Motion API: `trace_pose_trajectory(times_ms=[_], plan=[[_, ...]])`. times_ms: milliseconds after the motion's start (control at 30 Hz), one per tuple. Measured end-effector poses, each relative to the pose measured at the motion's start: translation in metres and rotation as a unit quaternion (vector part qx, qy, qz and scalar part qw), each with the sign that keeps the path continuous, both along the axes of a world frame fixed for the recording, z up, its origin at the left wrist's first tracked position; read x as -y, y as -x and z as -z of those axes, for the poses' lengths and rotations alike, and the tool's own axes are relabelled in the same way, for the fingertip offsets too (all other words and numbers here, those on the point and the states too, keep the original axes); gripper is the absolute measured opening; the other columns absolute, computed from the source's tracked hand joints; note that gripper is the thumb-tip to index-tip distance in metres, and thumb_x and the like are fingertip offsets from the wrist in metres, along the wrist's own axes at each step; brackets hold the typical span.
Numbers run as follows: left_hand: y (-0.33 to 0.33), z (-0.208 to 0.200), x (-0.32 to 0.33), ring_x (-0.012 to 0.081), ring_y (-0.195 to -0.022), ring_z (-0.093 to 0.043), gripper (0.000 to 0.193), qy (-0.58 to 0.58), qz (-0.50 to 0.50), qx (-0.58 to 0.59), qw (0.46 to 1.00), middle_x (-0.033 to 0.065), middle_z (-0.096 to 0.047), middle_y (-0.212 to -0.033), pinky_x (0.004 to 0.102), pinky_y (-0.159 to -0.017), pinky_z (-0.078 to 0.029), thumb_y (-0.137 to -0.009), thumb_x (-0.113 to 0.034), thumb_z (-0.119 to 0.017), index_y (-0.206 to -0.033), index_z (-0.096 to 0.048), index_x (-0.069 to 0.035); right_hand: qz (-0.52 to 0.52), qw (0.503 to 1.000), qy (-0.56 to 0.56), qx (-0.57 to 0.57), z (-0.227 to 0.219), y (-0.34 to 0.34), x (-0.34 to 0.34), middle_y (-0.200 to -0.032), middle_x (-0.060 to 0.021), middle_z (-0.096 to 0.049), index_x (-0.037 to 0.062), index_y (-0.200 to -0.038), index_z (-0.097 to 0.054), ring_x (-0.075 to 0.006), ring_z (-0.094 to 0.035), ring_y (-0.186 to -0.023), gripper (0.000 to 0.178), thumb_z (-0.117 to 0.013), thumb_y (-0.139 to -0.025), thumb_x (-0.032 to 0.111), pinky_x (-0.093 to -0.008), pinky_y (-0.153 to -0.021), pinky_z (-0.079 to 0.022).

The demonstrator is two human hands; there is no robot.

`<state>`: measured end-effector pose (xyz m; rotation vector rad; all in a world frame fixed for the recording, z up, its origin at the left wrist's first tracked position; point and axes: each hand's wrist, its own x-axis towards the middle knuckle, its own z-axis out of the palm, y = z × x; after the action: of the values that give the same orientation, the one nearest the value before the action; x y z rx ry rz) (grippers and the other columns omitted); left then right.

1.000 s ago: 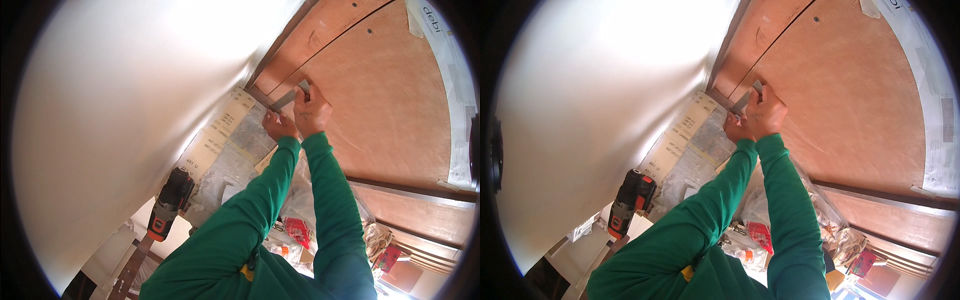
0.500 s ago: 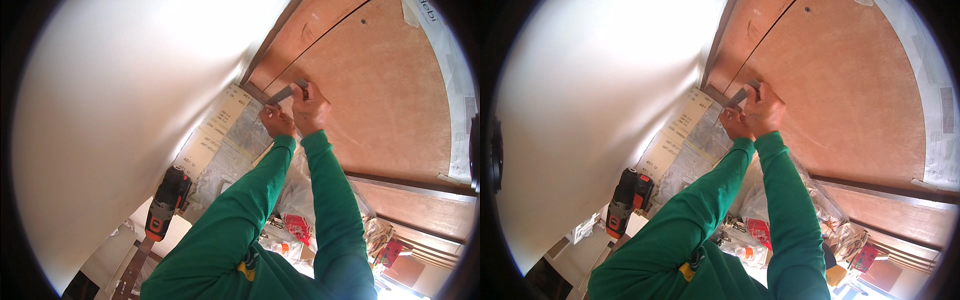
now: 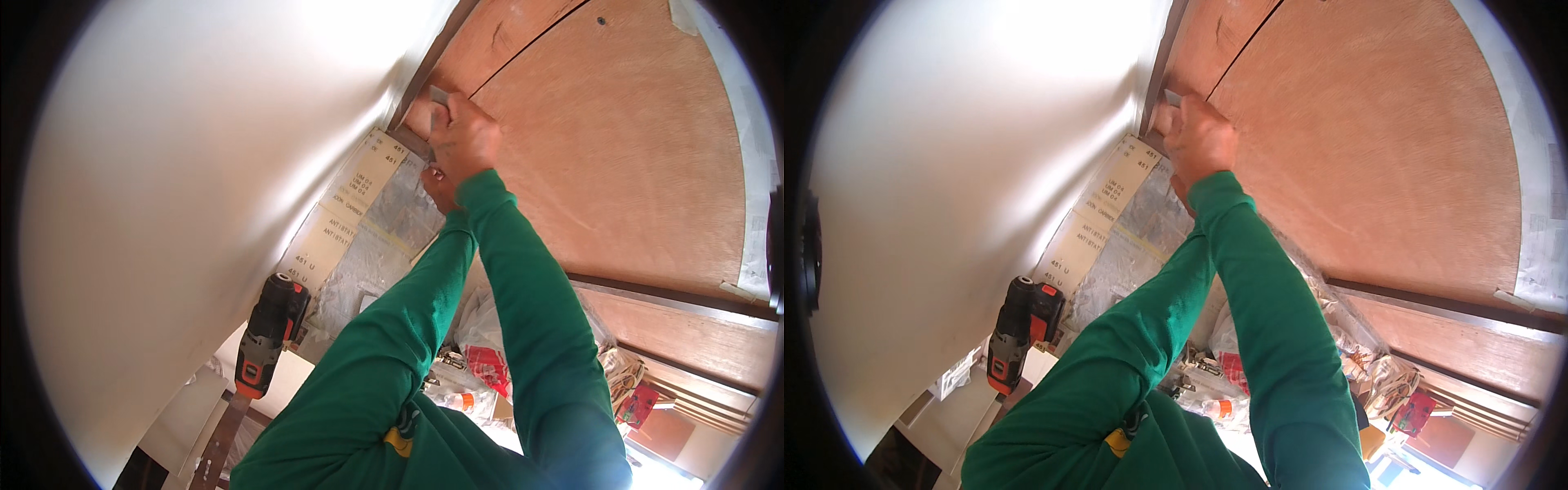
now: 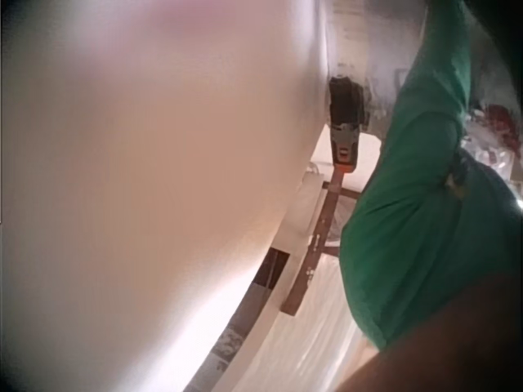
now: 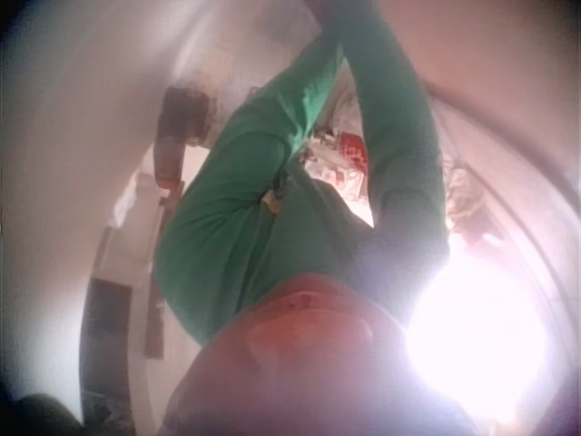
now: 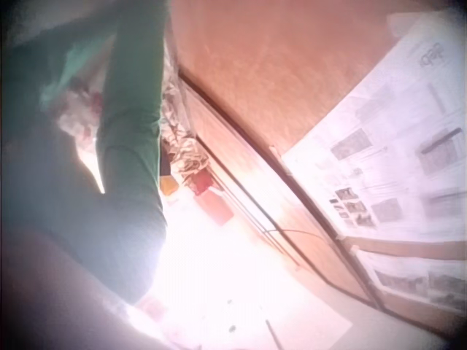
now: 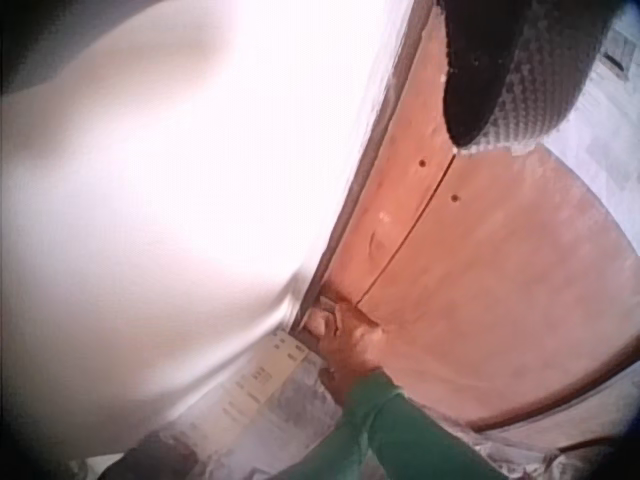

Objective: The person installs wooden panels on a wall using a metal pry bar to adjust the fit and a hammer to secure them. They also move a red bag and a water bottle to clear the workspace and retrieve tools from a box.

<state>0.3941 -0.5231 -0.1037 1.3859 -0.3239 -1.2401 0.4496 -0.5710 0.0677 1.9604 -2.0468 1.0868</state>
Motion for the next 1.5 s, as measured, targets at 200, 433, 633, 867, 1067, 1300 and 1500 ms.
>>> trace_pose_trajectory(times_ms=[200, 433, 633, 867, 1067, 1300, 1500], plan=[[0.001, -0.032, -0.004, 0.0272, -0.098, -0.055, 0.024, -0.074, 0.057, -0.145, 0.985, 0.0155, -0.051, -0.111, 0.0398, -0.089, -0.045, -0.092, -0.012, -0.049, -0.114, -0.050, -0.001, 0.011, 0.998, -0.061, -0.026, 0.000, 0.034, -0.005, -0.072, -0.0180, -0.064, 0.0062, -0.082, -0.062, -0.0372, -0.063, -0.066, 0.016, -0.067, -0.084, 0.021, -0.0443, -0.060, -0.052], [-0.001, -0.021, -0.015, 0.0311, -0.108, -0.052, 0.030, 0.074, 0.077, 0.195, 0.975, 0.0191, -0.046, -0.123, 0.0441, -0.091, -0.044, -0.090, -0.010, -0.053, -0.118, -0.051, 0.001, 0.048, 0.988, -0.010, 0.149, -0.007, 0.057, -0.068, -0.076, -0.0191, -0.067, 0.0012, -0.091, -0.065, -0.0350, -0.067, -0.066, 0.018, -0.066, -0.085, 0.018, -0.0391, -0.061, -0.054], [-0.011, -0.003, 0.007, 0.0301, -0.104, -0.051, 0.018, 0.068, 0.004, -0.153, 0.986, 0.0166, -0.046, -0.111, 0.0415, -0.086, -0.046, -0.088, -0.010, -0.054, -0.102, -0.048, 0.001, 0.023, 0.997, 0.004, 0.068, -0.007, 0.044, -0.045, -0.072, -0.0191, -0.065, 0.0005, -0.088, -0.062, -0.0362, -0.065, -0.065, 0.016, -0.066, -0.086, 0.016, -0.0412, -0.059, -0.052], [-0.016, -0.052, 0.001, 0.0300, -0.090, -0.058, 0.020, -0.053, 0.042, -0.083, 0.994, 0.0143, -0.048, -0.106, 0.0424, -0.086, -0.047, -0.092, -0.017, -0.049, -0.106, -0.046, -0.004, 0.010, 1.000, -0.021, 0.010, -0.002, 0.040, -0.026, -0.069, -0.0165, -0.063, 0.0030, -0.090, -0.062, -0.0353, -0.062, -0.062, 0.012, -0.065, -0.086, 0.014, -0.0406, -0.057, -0.051], [-0.011, -0.029, 0.010, 0.0331, -0.093, -0.058, 0.024, -0.070, 0.042, -0.007, 0.997, 0.0161, -0.049, -0.110, 0.0450, -0.089, -0.046, -0.092, -0.019, -0.049, -0.110, -0.046, -0.004, -0.051, 0.997, -0.047, -0.027, 0.003, 0.006, -0.003, -0.084, -0.0198, -0.064, 0.0044, -0.093, -0.059, -0.0396, -0.063, -0.074, 0.012, -0.059, -0.089, 0.016, -0.0473, -0.064, -0.052], [-0.005, -0.012, 0.011, 0.0351, -0.098, -0.058, 0.027, -0.070, 0.034, -0.003, 0.997, 0.0175, -0.050, -0.114, 0.0467, -0.091, -0.045, -0.092, -0.021, -0.049, -0.113, -0.047, -0.004, -0.031, 0.988, -0.145, -0.046, -0.003, -0.005, 0.012, -0.081, -0.0207, -0.065, 0.0044, -0.088, -0.061, -0.0407, -0.064, -0.075, 0.014, -0.059, -0.088, 0.018, -0.0485, -0.068, -0.052], [-0.012, -0.075, -0.002, 0.0378, -0.109, -0.054, 0.034, -0.105, 0.053, 0.020, 0.993, 0.0193, -0.048, -0.123, 0.0470, -0.095, -0.043, -0.091, -0.020, -0.052, -0.121, -0.045, -0.005, 0.026, 0.993, -0.116, -0.012, -0.015, 0.062, -0.026, -0.077, -0.0160, -0.068, 0.0034, -0.087, -0.064, -0.0317, -0.068, -0.072, 0.015, -0.067, -0.083, 0.018, -0.0392, -0.065, -0.054]])
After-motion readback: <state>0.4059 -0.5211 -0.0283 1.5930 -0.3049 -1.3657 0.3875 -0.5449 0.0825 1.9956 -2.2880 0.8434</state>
